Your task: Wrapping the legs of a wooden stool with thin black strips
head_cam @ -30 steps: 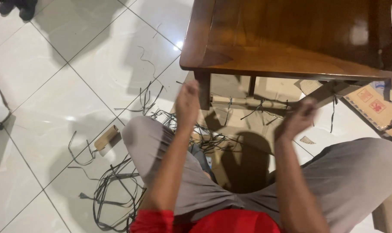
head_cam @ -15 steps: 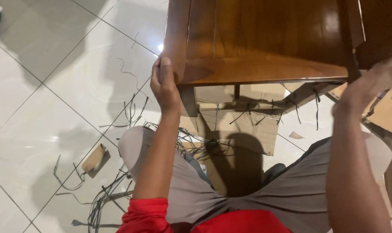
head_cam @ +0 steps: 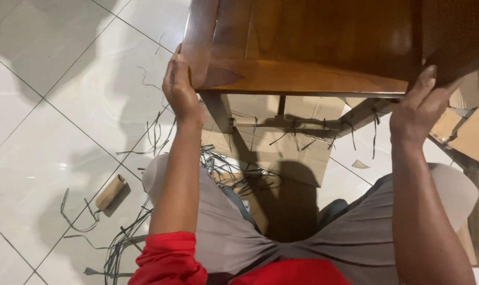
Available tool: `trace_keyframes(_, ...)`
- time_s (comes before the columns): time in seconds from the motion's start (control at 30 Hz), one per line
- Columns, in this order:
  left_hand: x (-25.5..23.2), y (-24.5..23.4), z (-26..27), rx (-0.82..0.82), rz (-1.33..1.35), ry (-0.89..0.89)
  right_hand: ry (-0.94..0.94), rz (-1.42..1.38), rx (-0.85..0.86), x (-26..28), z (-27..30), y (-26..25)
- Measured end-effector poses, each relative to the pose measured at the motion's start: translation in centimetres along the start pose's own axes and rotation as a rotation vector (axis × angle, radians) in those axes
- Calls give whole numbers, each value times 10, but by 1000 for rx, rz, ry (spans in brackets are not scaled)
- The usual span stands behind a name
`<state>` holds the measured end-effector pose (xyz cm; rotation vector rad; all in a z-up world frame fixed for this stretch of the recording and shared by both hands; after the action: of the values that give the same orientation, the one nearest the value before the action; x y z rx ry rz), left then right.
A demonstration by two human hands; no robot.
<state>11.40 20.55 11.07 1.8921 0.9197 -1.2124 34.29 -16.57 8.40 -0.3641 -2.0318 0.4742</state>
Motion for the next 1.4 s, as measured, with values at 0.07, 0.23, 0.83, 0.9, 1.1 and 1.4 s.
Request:
trace_keyframes(0.07,9,-3,-8,-14,31,-29,222,35,41,-5,-4,4)
trace_keyframes(0.23,5,4,-28,-58,151,-90,324,0,95,-23,-24,24)
trace_keyframes(0.83,37,48,-34,-17,175,-163,-78,0,144,-46,-119,41)
trace_keyframes(0.9,29,56,-13,-16,118,-95,142,25,213,-46,-122,31)
trace_keyframes(1.1,25,78,51,11,-56,32,118,257,148,-15,-125,-6)
trace_keyframes(1.4,15,100,125,185,-32,182,261,39,0,-107,-167,-4)
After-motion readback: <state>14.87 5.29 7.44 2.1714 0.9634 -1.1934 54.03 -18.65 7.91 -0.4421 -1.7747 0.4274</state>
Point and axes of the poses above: each hand's wrist, its own z-axis away from the middle knuckle, its own y-axis out of the palm, x = y × z, the point moved 3 cm from there along -z, towards the middle knuckle, and after that the axes turned 8 degrees about y, right-handed, at the moved point
